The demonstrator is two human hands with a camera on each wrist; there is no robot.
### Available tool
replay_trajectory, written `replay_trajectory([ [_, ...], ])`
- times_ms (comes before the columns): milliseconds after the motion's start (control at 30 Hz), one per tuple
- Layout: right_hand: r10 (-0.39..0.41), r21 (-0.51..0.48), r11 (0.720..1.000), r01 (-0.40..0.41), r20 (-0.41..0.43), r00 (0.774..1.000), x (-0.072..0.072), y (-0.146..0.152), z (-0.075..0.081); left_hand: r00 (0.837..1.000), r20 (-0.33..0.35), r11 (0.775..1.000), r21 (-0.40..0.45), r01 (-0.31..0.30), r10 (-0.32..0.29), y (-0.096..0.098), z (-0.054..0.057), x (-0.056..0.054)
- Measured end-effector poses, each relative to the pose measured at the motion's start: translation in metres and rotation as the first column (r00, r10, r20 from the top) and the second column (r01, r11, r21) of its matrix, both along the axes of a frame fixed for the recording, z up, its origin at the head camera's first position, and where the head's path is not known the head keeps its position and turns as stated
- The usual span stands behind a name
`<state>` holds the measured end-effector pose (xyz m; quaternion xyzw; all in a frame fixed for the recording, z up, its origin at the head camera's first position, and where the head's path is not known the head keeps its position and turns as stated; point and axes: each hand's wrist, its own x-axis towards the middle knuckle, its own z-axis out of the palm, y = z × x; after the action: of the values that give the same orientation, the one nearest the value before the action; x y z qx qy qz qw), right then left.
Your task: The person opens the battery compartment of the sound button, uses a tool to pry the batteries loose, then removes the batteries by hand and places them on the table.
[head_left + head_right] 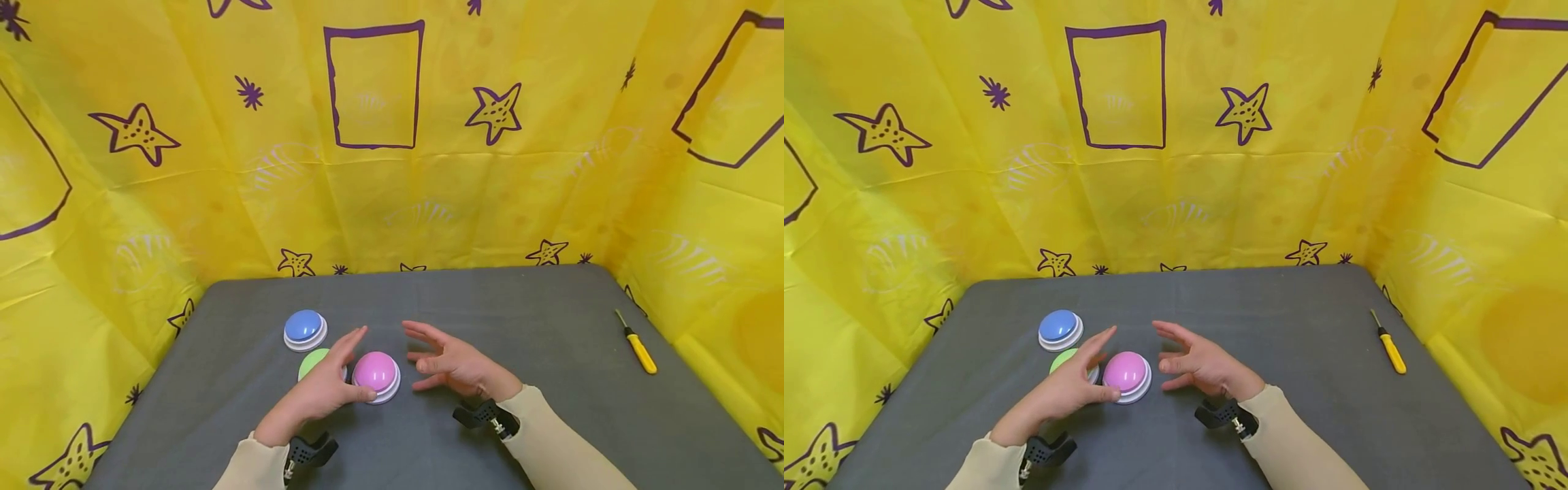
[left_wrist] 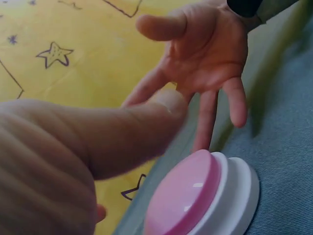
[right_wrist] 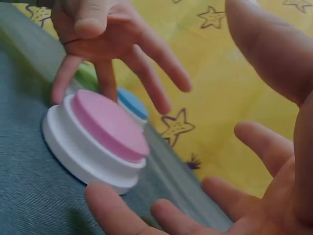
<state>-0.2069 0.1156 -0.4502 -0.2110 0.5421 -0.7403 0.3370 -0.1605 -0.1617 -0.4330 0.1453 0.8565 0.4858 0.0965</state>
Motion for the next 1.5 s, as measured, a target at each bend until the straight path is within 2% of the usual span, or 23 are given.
replay_trajectory([
  [100, -0.014, 0.042, 0.999, 0.013, 0.007, 1.000, 0.002, -0.008, -0.003, 0.999, -0.032, 0.998, -0.054, 0.019, -0.021, 0.003, -0.003, 0.001],
  [167, -0.027, 0.080, 0.996, 0.027, 0.002, 1.000, 0.004, -0.014, -0.005, 0.997, -0.077, 0.995, -0.100, 0.021, -0.029, 0.005, -0.006, 0.001],
  [233, -0.047, 0.123, 0.991, 0.048, -0.012, 0.999, 0.006, -0.020, -0.006, 0.993, -0.117, 0.990, -0.143, 0.004, -0.021, 0.008, -0.009, 0.000],
  [333, -0.081, 0.200, 0.975, 0.099, -0.093, 0.992, 0.009, -0.029, -0.009, 0.988, -0.156, 0.979, -0.200, -0.023, -0.008, 0.011, -0.014, -0.001],
  [500, -0.105, 0.306, 0.933, 0.189, -0.270, 0.957, 0.010, -0.040, -0.012, 0.980, -0.201, 0.971, -0.235, -0.047, -0.001, 0.013, -0.017, -0.002],
  [700, -0.110, 0.373, 0.891, 0.260, -0.378, 0.919, 0.012, -0.046, -0.010, 0.975, -0.223, 0.972, -0.229, -0.053, 0.000, 0.015, -0.016, -0.003],
  [833, -0.099, 0.411, 0.856, 0.314, -0.466, 0.879, 0.013, -0.047, -0.011, 0.973, -0.231, 0.977, -0.206, -0.051, 0.002, 0.018, -0.015, -0.003],
  [1067, -0.061, 0.440, 0.816, 0.375, -0.580, 0.812, 0.014, -0.042, -0.010, 0.982, -0.179, 0.987, -0.139, -0.081, 0.056, 0.021, -0.012, -0.007],
  [1133, -0.041, 0.437, 0.815, 0.381, -0.612, 0.790, 0.014, -0.038, -0.008, 0.989, -0.137, 0.992, -0.102, -0.073, 0.059, 0.022, -0.011, -0.009],
  [1233, -0.012, 0.419, 0.835, 0.357, -0.635, 0.773, 0.014, -0.030, -0.005, 0.997, -0.064, 0.998, -0.032, -0.055, 0.053, 0.024, -0.007, -0.012],
  [1367, 0.012, 0.407, 0.858, 0.315, -0.627, 0.779, 0.015, -0.022, 0.000, 0.999, 0.006, 0.998, 0.039, -0.039, 0.039, 0.028, -0.002, -0.016],
  [1500, 0.015, 0.417, 0.844, 0.336, -0.646, 0.764, 0.016, -0.015, 0.003, 0.999, 0.024, 0.998, 0.053, -0.029, 0.028, 0.031, 0.000, -0.019],
])
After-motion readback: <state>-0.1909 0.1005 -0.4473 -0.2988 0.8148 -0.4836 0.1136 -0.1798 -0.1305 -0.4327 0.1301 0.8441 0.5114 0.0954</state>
